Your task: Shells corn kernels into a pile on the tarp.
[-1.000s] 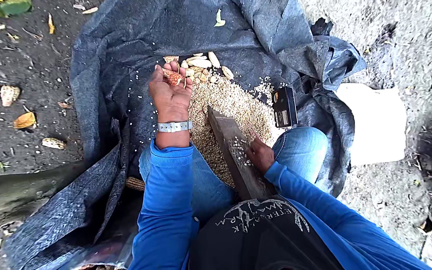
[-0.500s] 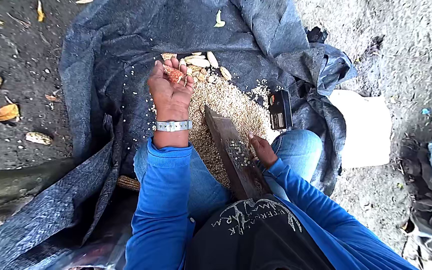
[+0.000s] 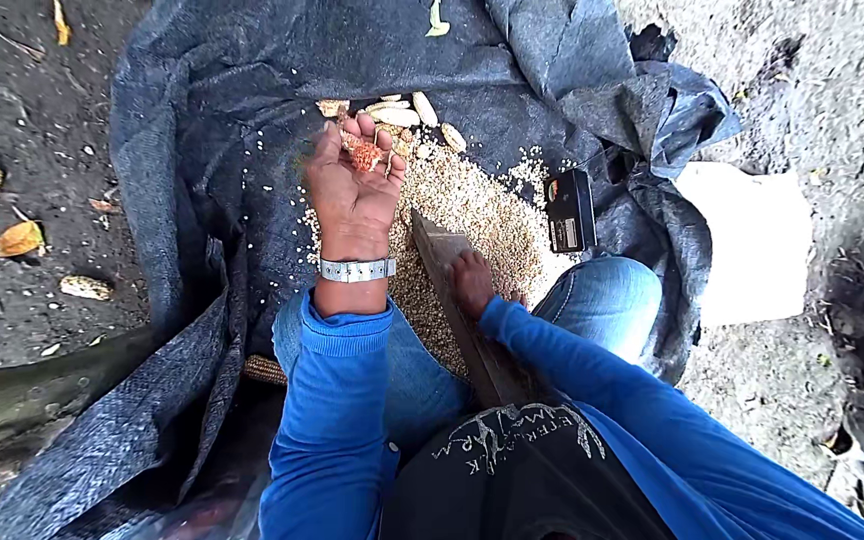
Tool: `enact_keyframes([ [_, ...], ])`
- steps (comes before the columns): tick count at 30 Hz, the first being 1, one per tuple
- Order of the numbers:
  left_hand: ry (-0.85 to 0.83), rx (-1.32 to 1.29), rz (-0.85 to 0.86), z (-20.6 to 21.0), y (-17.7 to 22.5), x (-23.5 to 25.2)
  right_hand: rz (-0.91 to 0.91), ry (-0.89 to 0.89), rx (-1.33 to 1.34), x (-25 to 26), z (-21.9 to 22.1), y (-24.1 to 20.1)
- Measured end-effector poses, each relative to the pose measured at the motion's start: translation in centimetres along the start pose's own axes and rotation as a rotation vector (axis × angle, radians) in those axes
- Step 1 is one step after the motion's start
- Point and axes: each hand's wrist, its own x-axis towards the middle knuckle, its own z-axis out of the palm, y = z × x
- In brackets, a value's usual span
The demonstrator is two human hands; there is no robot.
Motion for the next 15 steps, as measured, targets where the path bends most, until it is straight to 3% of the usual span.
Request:
enact_keyframes([
  [3,0.003,0.032,-0.004,-0.2,-0.5,0.6,-0.034,-0.030,-0.054,6.4,1.3,0.8],
  [5,-0.068,0.169,0.010,-0.7,-0.6,0.0,0.029,-0.099,0.082,9.3,0.9,1.3],
  [9,-0.134,0.490,0.012,-1.2,-0.8,1.1,0.289,0.027,0.851,9.9,-1.4,1.4],
  [12,-0.185,0.738,-0.033,-0.8,-1.5,1.2,0.358,-0.321,1.340,7.9,-5.4,2.4],
  [15,-0.326,1.099,0.011,-0.5,-2.4,-0.9,0.210,-0.439,1.408,5.8,-9.3,3.5],
])
